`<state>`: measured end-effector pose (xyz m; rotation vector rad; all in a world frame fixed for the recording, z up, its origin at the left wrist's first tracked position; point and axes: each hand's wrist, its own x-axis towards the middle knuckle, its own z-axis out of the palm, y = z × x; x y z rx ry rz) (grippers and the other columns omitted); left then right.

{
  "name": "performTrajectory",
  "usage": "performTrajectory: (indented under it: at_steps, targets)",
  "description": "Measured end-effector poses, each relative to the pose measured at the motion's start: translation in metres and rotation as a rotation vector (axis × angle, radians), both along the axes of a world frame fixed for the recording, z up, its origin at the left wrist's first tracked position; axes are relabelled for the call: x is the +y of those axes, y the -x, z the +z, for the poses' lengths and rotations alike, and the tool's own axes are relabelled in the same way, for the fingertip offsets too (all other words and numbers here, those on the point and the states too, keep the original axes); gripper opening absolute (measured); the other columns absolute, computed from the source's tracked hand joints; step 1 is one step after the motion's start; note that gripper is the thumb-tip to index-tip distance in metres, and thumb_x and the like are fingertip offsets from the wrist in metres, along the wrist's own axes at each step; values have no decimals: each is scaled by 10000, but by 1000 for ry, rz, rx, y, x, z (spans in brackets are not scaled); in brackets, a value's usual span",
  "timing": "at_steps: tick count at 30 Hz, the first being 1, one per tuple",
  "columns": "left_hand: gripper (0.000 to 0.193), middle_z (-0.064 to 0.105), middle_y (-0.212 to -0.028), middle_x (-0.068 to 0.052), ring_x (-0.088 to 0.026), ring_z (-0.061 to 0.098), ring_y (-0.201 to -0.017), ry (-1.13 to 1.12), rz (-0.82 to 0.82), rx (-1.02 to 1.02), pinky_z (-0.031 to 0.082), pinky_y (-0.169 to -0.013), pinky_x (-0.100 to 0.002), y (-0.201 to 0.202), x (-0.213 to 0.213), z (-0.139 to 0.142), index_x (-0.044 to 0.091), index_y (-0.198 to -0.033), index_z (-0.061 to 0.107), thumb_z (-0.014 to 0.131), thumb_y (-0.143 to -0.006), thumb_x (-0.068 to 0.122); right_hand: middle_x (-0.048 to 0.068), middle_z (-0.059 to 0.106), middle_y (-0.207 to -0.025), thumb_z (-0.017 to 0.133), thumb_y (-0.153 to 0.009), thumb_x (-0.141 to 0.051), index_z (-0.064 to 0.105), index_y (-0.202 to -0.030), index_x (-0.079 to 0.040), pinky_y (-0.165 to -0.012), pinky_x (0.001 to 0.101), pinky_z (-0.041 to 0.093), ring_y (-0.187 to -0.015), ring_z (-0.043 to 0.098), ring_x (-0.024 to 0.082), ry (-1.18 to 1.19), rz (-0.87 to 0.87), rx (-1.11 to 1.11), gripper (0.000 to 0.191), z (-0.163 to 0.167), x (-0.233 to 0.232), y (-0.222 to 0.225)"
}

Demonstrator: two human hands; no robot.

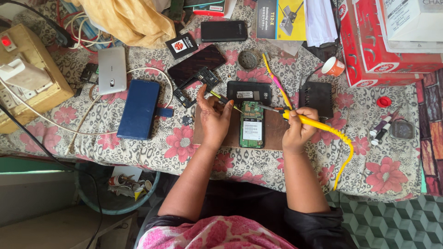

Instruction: The person unscrews the back cover of a mobile phone with a screwdriver, removes the battery and internal panels, and lifts out the motherboard. They then hold the board on a wooden pad and solder its contacts with a soldering iron.

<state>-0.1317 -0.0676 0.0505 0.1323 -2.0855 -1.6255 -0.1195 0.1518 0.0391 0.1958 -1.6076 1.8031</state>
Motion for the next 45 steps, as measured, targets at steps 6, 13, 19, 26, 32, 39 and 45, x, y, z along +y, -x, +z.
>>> performTrajectory:
  at_steps: [6,13,19,26,32,39,45]
  targets:
    - [906,643,-942,-79,-130,610,-729,21,11,-24,538,-683,-286,-1,0,2,71,-1551,230,829,-872,59,62,544,-1012,587,-1018,24,523,-1095,-10,-746,237,492,-814,578,115,-63,-24,48,105,1,-4,-2]
    - [905,640,-949,-84,-135,604,-719,17,12,-4,534,-675,-289,-2,2,0,73,-1553,232,828,-872,55,76,582,-975,587,-1042,1,490,-1111,-23,-731,228,464,-793,577,111,-133,23,78,121,-1,-6,-6]
    - [906,642,-940,-78,-134,603,-710,19,5,-15,529,-668,-287,-2,4,2,73,-1555,233,828,-872,57,64,571,-944,605,-1032,-1,485,-1109,-21,-699,215,436,-746,537,84,-177,-5,74,143,0,-7,-10]
    - [909,633,-930,-67,-128,591,-706,-6,-12,-12,526,-671,-283,-4,4,2,64,-1557,229,823,-870,41,90,599,-1023,621,-1039,-12,510,-1155,-1,-787,238,505,-858,611,127,-219,-32,8,160,1,-6,-17]
    - [899,620,-925,-59,-117,566,-711,-9,-26,-20,513,-679,-268,-7,5,0,58,-1555,235,819,-873,30,113,612,-1075,641,-1033,-4,513,-1170,0,-826,265,537,-903,622,142,-244,-60,63,187,1,-3,-19]
    - [878,609,-970,-63,-98,569,-749,-50,-60,-4,504,-681,-245,-13,5,-1,44,-1554,217,795,-896,-7,99,605,-1072,610,-1032,12,498,-1185,-5,-771,239,511,-863,598,113,-185,-8,16,191,-2,-5,-26]
    - [869,619,-993,-63,-91,577,-758,-74,-87,13,501,-673,-229,-16,7,-2,38,-1555,210,779,-901,-33,83,597,-1031,602,-1043,4,503,-1179,-8,-734,216,467,-804,552,89,-199,-3,-44,169,-4,-2,-29]
